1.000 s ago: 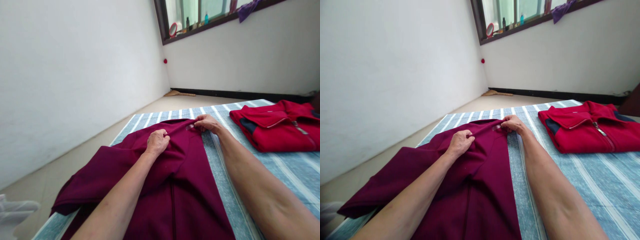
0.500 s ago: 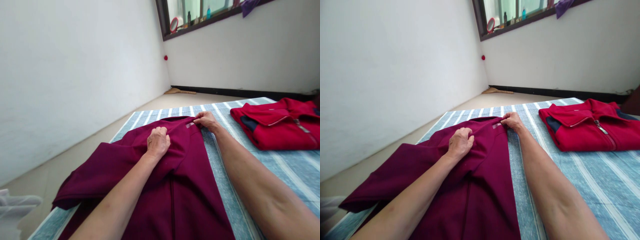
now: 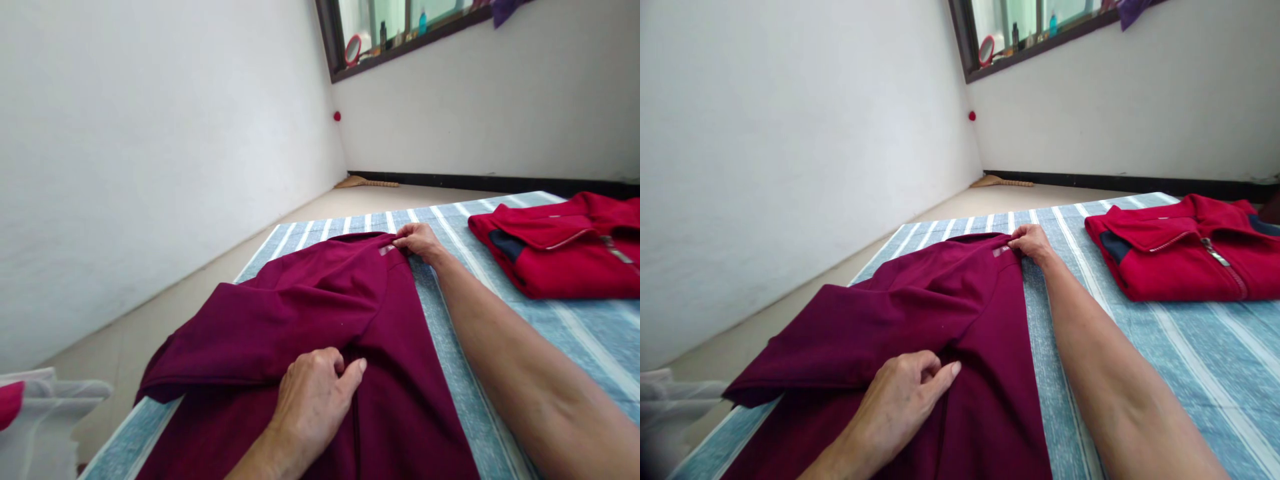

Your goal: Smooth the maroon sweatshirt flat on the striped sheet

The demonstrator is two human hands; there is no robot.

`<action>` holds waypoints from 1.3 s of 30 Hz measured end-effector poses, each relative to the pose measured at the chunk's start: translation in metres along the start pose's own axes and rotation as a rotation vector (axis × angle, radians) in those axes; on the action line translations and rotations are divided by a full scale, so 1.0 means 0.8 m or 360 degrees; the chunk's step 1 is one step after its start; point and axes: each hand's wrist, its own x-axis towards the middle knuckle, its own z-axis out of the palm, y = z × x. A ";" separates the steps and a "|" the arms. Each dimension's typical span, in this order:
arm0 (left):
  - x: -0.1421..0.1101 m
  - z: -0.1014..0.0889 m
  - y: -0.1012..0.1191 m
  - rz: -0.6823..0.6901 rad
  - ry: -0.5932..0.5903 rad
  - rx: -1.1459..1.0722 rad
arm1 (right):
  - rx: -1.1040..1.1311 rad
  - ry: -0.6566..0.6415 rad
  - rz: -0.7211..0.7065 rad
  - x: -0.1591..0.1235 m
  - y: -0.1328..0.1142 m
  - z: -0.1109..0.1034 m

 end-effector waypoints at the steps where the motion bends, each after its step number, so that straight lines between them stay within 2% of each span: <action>1: 0.003 0.004 0.003 -0.0004 0.0008 -0.0086 | -0.0001 0.0002 0.0001 0.000 0.000 0.000; 6: 0.015 0.023 0.009 0.0046 0.0082 -0.0481 | -0.0004 0.0006 -0.0001 -0.001 0.000 0.000; 9: 0.011 0.021 0.002 0.0055 0.0129 -0.0676 | -0.0011 0.0010 -0.0005 0.000 0.001 0.000; 12: 0.006 0.014 -0.011 0.0040 0.0226 -0.0681 | -0.0023 0.0023 -0.0022 0.004 0.004 0.001; 16: 0.005 0.017 -0.021 0.0067 0.0174 -0.0491 | -0.0043 0.0051 -0.0050 0.008 0.009 0.002; 20: -0.002 0.022 -0.018 0.0239 0.0188 -0.0108 | -0.0063 0.0067 -0.0066 0.009 0.011 0.002; 24: -0.016 0.012 -0.003 0.0569 0.0493 0.0374 | -0.0117 0.0079 -0.0080 0.009 0.010 0.002; 27: -0.017 0.008 0.019 0.0988 0.0623 0.0469 | -0.0197 0.0088 -0.0094 0.008 0.009 0.003; 29: -0.011 0.013 0.033 0.1243 0.0547 0.0414 | -0.0273 0.0095 -0.0109 0.007 0.008 0.003; 30: -0.005 0.017 0.038 0.1302 0.0482 0.0393 | -0.0320 0.0099 -0.0120 0.007 0.008 0.003; 35: 0.018 0.045 0.038 0.1166 0.0046 0.0413 | -0.0666 0.0149 -0.0185 0.007 0.007 0.001; 39: 0.021 0.049 0.033 0.1120 -0.0143 0.0379 | -0.1073 0.0253 -0.0282 -0.001 0.001 0.004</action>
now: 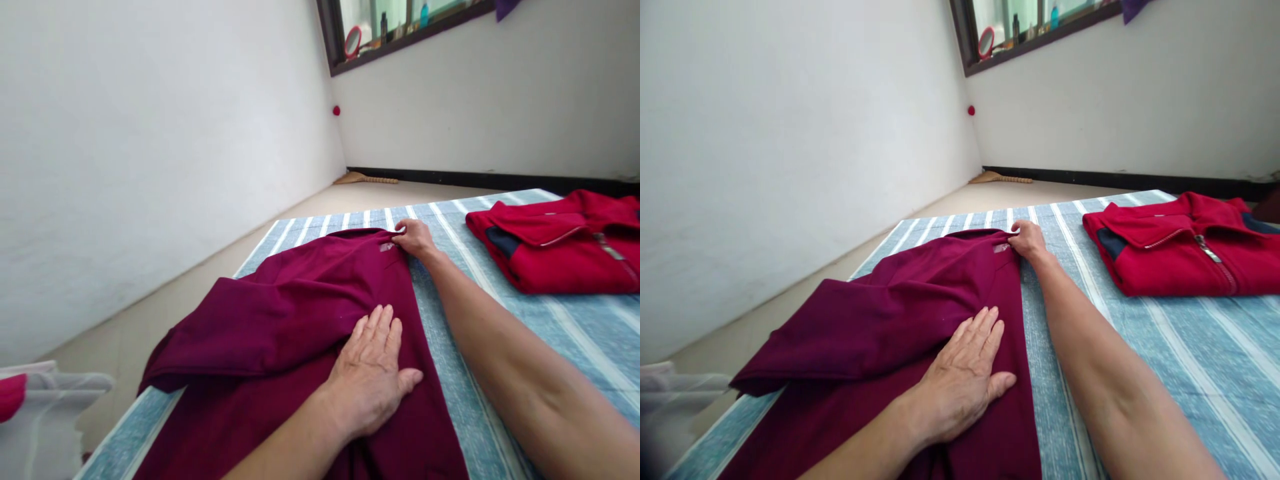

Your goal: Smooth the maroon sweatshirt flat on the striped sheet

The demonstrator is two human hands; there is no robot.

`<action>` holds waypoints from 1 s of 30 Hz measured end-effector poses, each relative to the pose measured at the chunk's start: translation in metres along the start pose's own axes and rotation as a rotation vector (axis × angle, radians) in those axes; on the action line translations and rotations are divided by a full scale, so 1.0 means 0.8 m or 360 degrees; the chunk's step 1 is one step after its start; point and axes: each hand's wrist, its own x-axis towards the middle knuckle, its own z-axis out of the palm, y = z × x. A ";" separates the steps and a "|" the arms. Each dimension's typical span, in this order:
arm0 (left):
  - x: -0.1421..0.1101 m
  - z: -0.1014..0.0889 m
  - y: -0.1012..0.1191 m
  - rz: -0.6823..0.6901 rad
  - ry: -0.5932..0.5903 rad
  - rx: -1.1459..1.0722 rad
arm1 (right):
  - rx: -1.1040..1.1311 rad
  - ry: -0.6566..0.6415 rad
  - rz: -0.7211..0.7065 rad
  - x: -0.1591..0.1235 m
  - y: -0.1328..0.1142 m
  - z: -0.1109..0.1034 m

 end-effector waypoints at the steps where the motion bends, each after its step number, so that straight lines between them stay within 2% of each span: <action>1: 0.000 -0.001 0.001 -0.0009 -0.0026 -0.0020 | -0.0107 0.0030 -0.0028 -0.004 -0.005 0.000; 6: 0.005 -0.007 0.005 -0.0053 -0.0085 -0.0088 | -0.0526 0.0088 -0.0166 -0.037 -0.043 -0.008; 11: 0.010 0.002 0.003 -0.0036 0.0008 -0.0073 | -0.0725 -0.0077 -0.0409 -0.089 -0.074 -0.032; 14: 0.016 0.006 0.002 0.0005 0.0110 -0.0060 | -0.0773 -0.0246 -0.0552 -0.134 -0.072 -0.036; 18: 0.016 -0.004 0.005 0.0077 0.0240 -0.0050 | -0.0798 -0.0362 -0.0632 -0.180 -0.056 -0.027; 20: 0.003 -0.013 0.011 0.0094 0.0298 -0.0040 | -0.0804 -0.0366 -0.0647 -0.190 -0.051 -0.024; 23: -0.039 -0.023 0.024 0.0016 0.0440 -0.0051 | -0.0817 -0.0375 -0.0666 -0.194 -0.050 -0.024; 25: -0.075 -0.025 0.034 -0.0203 0.0503 -0.0132 | -0.0828 -0.0388 -0.0676 -0.194 -0.052 -0.026; 27: -0.106 -0.024 0.043 -0.0494 0.0490 -0.0328 | -0.0845 -0.0395 -0.0679 -0.195 -0.054 -0.028; 30: -0.134 -0.017 0.050 -0.0767 0.0422 -0.0698 | -0.0881 -0.0398 -0.0668 -0.196 -0.056 -0.029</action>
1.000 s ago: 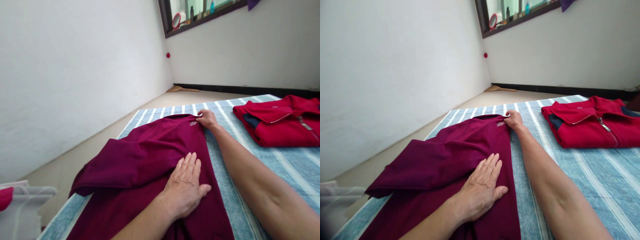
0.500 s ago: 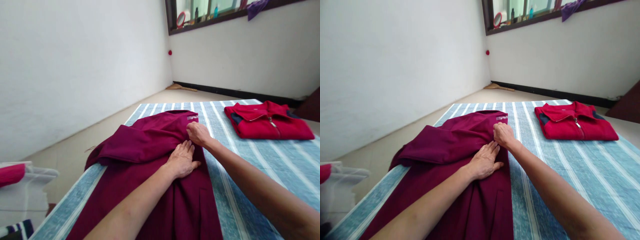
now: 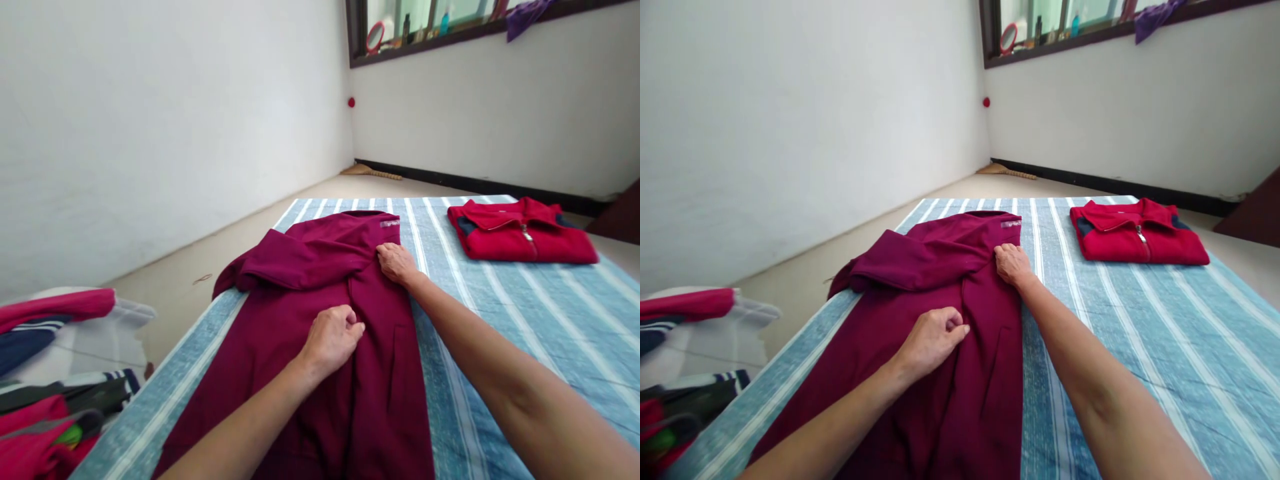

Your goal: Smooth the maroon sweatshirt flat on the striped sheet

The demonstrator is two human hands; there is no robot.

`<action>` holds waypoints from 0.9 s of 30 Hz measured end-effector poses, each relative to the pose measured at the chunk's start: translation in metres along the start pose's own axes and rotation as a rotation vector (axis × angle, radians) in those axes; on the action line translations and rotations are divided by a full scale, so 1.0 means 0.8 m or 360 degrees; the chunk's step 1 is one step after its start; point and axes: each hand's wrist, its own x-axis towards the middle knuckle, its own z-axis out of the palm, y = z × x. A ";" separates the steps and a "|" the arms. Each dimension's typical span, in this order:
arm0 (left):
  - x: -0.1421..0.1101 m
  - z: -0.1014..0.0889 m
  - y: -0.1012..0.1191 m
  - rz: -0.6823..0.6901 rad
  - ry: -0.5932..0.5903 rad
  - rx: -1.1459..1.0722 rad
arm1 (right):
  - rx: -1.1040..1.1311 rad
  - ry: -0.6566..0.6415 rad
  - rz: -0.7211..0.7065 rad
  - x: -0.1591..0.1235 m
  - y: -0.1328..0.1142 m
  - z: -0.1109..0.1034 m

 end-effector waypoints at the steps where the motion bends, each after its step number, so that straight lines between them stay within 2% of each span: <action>1: -0.004 0.002 -0.002 -0.0057 -0.0017 -0.0094 | -0.0012 -0.0005 0.0006 0.000 -0.001 0.000; 10: -0.008 0.029 0.005 -0.0594 -0.0115 -0.0895 | -0.0110 0.0002 0.0036 -0.007 -0.010 -0.003; 13: -0.012 0.032 0.003 -0.0605 -0.0130 -0.1054 | -0.0108 0.0035 0.0059 -0.011 -0.012 0.000; 19: -0.019 0.033 -0.015 -0.0483 0.0187 -0.0822 | -0.0067 0.0053 0.0091 -0.013 -0.012 0.004; 22: -0.029 0.030 -0.015 -0.0471 0.0070 -0.1006 | -0.0053 0.0048 0.0113 -0.013 -0.011 0.004; 27: -0.053 0.014 -0.004 -0.0471 -0.0379 -0.1312 | -0.0030 0.0040 0.0118 -0.013 -0.008 0.004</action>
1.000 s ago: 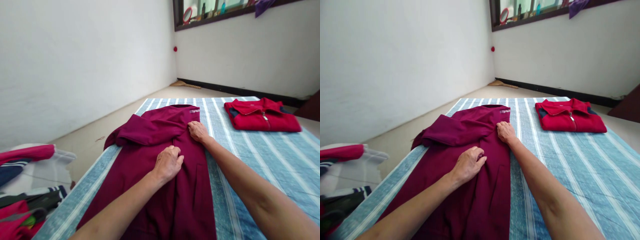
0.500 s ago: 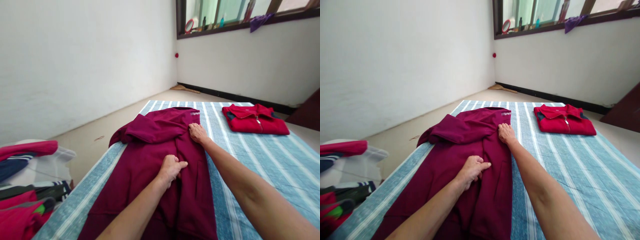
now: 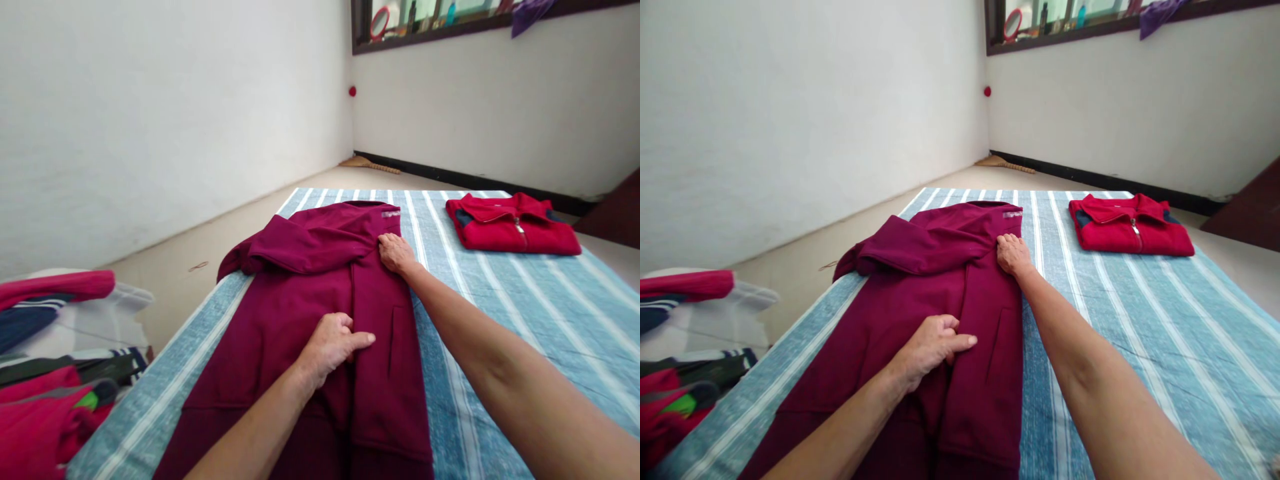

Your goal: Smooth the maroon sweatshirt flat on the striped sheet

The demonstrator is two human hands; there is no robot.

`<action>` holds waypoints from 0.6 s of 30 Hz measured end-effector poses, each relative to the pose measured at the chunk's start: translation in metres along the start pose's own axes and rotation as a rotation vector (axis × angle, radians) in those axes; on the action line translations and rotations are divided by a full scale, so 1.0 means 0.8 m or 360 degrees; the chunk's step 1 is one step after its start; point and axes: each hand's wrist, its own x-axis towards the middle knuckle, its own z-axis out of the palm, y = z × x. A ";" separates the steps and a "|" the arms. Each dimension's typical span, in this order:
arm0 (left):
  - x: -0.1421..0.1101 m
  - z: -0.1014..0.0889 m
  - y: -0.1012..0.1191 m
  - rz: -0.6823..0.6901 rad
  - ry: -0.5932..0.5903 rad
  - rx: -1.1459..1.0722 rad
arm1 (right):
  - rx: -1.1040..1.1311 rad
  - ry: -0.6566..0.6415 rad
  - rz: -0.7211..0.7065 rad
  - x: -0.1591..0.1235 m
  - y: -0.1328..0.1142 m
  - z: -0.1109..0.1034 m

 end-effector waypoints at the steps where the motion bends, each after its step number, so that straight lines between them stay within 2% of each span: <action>1: -0.004 0.000 0.000 -0.0022 -0.0082 -0.0044 | 0.0003 -0.0002 0.0001 0.000 0.000 0.000; 3: -0.006 -0.002 -0.004 -0.0027 -0.0105 -0.0055 | 0.0008 -0.0008 0.0001 0.000 0.001 0.000; 7: 0.000 -0.003 -0.022 0.0045 0.0226 0.0357 | 0.0008 -0.0013 -0.0010 -0.001 0.003 0.000; 9: -0.001 -0.002 -0.028 0.0057 0.0291 0.0486 | 0.0003 -0.0016 -0.0015 -0.001 0.003 0.000; 11: -0.008 -0.001 -0.029 0.0014 0.0260 0.0475 | -0.0005 -0.0022 -0.0021 -0.001 0.003 0.000; 14: -0.026 0.002 -0.023 -0.0088 0.0114 0.0360 | -0.0023 -0.0038 -0.0031 0.000 0.003 -0.001; 18: -0.046 0.002 -0.019 -0.0076 -0.0075 0.0097 | -0.0057 -0.0054 -0.0035 0.000 0.002 -0.004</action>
